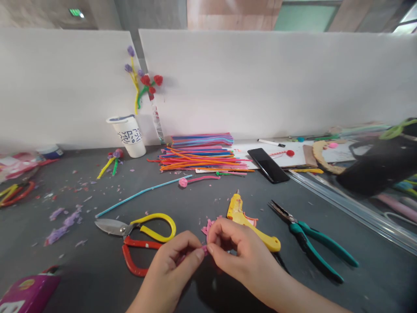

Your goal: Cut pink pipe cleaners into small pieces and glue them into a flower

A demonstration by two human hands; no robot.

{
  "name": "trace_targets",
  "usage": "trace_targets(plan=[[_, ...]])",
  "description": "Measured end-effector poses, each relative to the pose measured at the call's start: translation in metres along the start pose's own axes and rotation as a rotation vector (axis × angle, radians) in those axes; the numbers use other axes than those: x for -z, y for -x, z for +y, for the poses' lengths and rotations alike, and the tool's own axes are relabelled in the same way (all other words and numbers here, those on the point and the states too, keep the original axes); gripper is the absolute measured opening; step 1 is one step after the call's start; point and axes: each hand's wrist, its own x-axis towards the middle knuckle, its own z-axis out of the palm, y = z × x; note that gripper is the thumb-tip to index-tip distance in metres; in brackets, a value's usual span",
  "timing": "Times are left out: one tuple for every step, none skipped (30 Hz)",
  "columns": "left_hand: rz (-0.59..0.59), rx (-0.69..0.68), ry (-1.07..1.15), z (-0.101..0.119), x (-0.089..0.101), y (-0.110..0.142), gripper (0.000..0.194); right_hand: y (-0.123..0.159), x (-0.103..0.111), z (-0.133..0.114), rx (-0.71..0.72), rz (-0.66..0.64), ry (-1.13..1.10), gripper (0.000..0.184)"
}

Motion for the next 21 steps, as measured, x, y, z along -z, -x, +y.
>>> trace_targets(plan=[[-0.008,0.022,0.05,-0.002,0.001,-0.001,0.018,0.0,0.0,0.0,0.015,0.003,-0.011,0.009],[-0.02,0.052,0.108,-0.003,0.002,-0.003,0.019,-0.001,0.0,0.0,0.034,0.011,-0.021,0.008],[-0.035,0.085,0.167,-0.005,0.003,-0.004,0.021,-0.001,-0.001,0.001,0.053,0.023,-0.026,0.009],[-0.048,0.117,0.218,-0.006,0.003,-0.005,0.023,-0.001,-0.001,0.001,0.071,0.04,-0.023,0.01],[-0.054,0.144,0.257,-0.007,0.004,-0.006,0.025,-0.001,-0.002,0.002,0.086,0.057,-0.01,0.011],[-0.051,0.16,0.282,-0.008,0.004,-0.007,0.026,-0.001,-0.002,0.003,0.092,0.068,0.007,0.01],[-0.048,0.168,0.294,-0.009,0.004,-0.007,0.027,-0.001,-0.003,0.003,0.084,0.075,0.021,0.009],[-0.041,0.17,0.297,-0.009,0.004,-0.007,0.028,-0.001,-0.003,0.003,0.067,0.08,0.025,0.008],[-0.038,0.169,0.298,-0.01,0.003,-0.007,0.029,-0.002,-0.003,0.003,0.044,0.087,0.02,0.008],[-0.037,0.168,0.297,-0.01,0.003,-0.007,0.03,-0.002,-0.003,0.003,0.019,0.09,0.009,0.007],[-0.038,0.167,0.292,-0.011,0.003,-0.007,0.03,-0.002,-0.003,0.002,-0.002,0.087,-0.001,0.007],[-0.037,0.165,0.286,-0.011,0.003,-0.007,0.031,-0.002,-0.003,0.002,-0.017,0.082,-0.003,0.006],[-0.034,0.162,0.281,-0.012,0.003,-0.007,0.031,-0.002,-0.003,0.001,-0.025,0.077,0.002,0.005],[-0.035,0.158,0.276,-0.013,0.003,-0.007,0.031,-0.002,-0.003,0.001,-0.031,0.069,0.012,0.005],[-0.036,0.153,0.273,-0.013,0.003,-0.007,0.031,-0.002,-0.003,0.0,-0.037,0.063,0.023,0.007],[-0.04,0.149,0.269,-0.014,0.003,-0.007,0.032,-0.002,-0.003,0.0,-0.042,0.06,0.031,0.008],[-0.047,0.149,0.264,-0.014,0.003,-0.008,0.032,-0.002,-0.003,0.0,-0.045,0.057,0.034,0.009],[-0.051,0.154,0.26,-0.015,0.003,-0.008,0.032,-0.002,-0.003,0.001,-0.047,0.054,0.032,0.009],[-0.053,0.16,0.256,-0.015,0.004,-0.008,0.031,-0.002,-0.003,0.001,-0.047,0.047,0.028,0.009],[-0.051,0.164,0.256,-0.015,0.004,-0.008,0.031,-0.002,-0.003,0.001,-0.047,0.042,0.022,0.009],[-0.05,0.167,0.257,-0.015,0.004,-0.008,0.03,-0.002,-0.004,0.001,-0.05,0.036,0.014,0.009]])
